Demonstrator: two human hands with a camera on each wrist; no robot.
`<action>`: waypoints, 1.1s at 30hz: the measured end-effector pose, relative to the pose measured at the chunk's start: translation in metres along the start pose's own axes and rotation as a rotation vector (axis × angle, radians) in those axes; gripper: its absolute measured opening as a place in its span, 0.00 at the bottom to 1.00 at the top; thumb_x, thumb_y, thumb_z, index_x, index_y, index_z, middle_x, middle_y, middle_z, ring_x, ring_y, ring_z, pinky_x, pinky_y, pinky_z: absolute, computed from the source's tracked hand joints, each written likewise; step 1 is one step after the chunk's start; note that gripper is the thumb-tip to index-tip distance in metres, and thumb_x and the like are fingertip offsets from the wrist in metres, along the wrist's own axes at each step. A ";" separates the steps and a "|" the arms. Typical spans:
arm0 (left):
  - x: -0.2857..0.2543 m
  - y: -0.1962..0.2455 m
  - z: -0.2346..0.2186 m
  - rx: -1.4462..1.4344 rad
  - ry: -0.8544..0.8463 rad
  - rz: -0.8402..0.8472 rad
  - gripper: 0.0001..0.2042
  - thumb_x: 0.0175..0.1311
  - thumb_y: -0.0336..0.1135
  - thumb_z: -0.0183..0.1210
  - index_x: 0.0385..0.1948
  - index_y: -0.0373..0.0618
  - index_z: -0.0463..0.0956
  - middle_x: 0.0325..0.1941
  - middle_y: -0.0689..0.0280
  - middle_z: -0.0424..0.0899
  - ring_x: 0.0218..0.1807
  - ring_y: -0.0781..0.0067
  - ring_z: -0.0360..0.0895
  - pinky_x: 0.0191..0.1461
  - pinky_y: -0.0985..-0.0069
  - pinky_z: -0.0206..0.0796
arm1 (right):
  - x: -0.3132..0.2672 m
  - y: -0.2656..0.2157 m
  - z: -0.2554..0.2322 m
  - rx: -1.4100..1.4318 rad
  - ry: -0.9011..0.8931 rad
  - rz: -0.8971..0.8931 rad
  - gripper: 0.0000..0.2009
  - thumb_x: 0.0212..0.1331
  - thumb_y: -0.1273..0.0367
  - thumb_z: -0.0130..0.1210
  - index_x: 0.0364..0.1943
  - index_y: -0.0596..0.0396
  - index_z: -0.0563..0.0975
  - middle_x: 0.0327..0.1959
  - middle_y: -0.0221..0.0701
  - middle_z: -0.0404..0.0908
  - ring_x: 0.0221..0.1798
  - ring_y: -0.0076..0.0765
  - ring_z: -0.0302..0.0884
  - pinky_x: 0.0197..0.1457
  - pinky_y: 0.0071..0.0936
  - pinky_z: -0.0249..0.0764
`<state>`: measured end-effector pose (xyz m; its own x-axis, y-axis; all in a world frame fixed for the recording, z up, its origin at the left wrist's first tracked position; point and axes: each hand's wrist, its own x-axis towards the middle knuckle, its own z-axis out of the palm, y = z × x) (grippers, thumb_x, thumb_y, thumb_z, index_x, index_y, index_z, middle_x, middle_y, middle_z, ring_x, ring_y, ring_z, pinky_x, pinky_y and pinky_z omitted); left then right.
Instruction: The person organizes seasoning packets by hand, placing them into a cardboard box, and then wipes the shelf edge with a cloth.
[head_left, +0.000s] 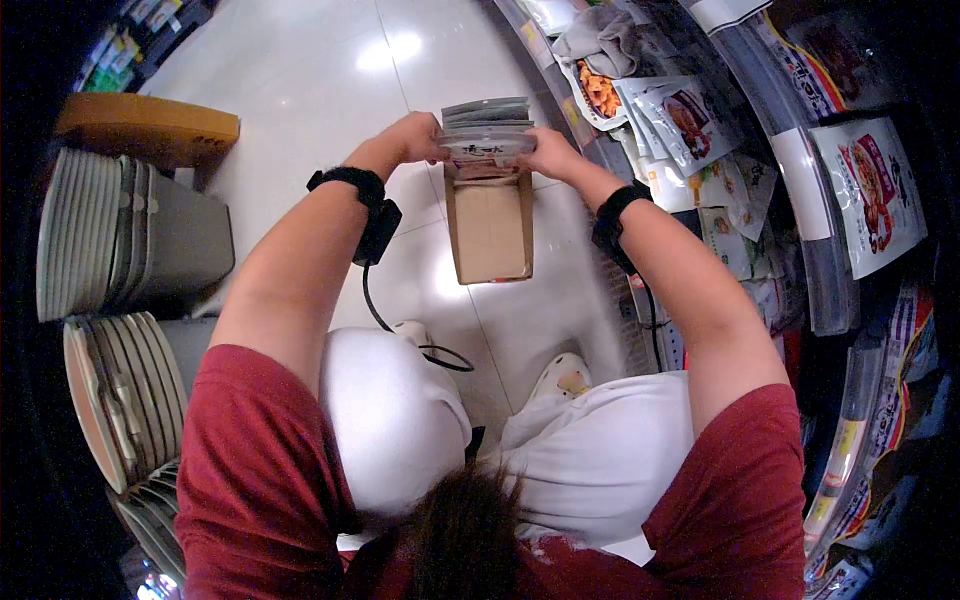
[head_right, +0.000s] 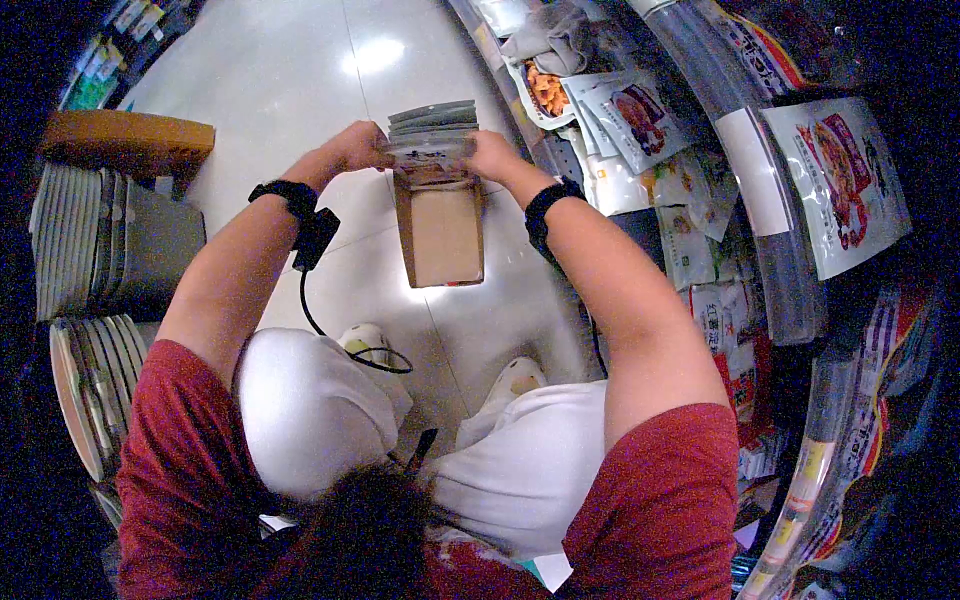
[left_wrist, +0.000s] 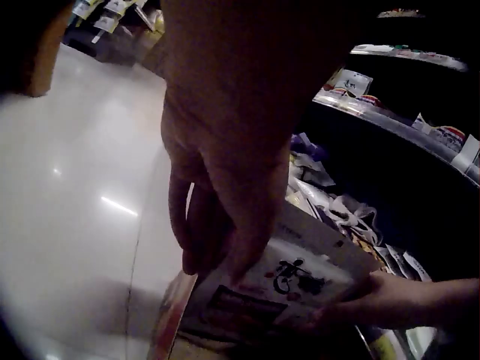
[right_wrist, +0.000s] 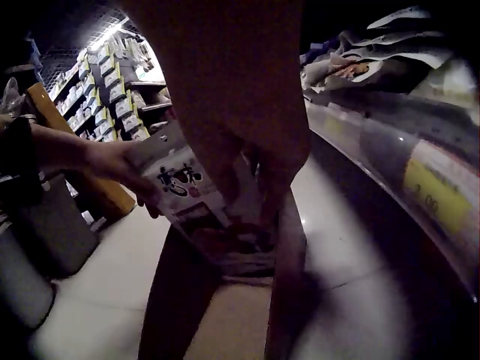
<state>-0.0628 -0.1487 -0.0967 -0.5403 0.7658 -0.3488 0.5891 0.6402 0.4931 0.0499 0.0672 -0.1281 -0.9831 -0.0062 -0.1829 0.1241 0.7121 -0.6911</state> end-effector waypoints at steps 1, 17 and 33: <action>0.001 -0.001 0.002 -0.001 0.000 -0.001 0.13 0.43 0.42 0.63 0.23 0.39 0.79 0.21 0.61 0.80 0.24 0.67 0.77 0.33 0.72 0.68 | 0.000 0.001 0.000 0.000 -0.001 0.000 0.19 0.38 0.65 0.60 0.37 0.58 0.76 0.36 0.46 0.78 0.40 0.48 0.76 0.45 0.36 0.71; 0.008 -0.007 0.031 0.209 0.014 0.033 0.13 0.48 0.42 0.58 0.29 0.42 0.77 0.25 0.57 0.79 0.31 0.59 0.77 0.38 0.67 0.69 | 0.003 0.015 0.010 -0.084 0.124 -0.118 0.09 0.38 0.70 0.57 0.20 0.61 0.72 0.20 0.41 0.76 0.23 0.37 0.77 0.29 0.30 0.72; 0.013 -0.012 0.027 0.162 -0.016 -0.355 0.35 0.38 0.60 0.63 0.45 0.41 0.71 0.46 0.50 0.74 0.51 0.52 0.71 0.52 0.63 0.64 | -0.019 -0.021 0.007 -0.339 0.333 -0.110 0.13 0.45 0.66 0.57 0.33 0.57 0.70 0.31 0.44 0.73 0.37 0.52 0.74 0.40 0.41 0.70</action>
<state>-0.0610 -0.1449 -0.1289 -0.7190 0.4953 -0.4875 0.4555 0.8657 0.2077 0.0672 0.0472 -0.1147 -0.9845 0.0914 0.1499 0.0208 0.9087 -0.4170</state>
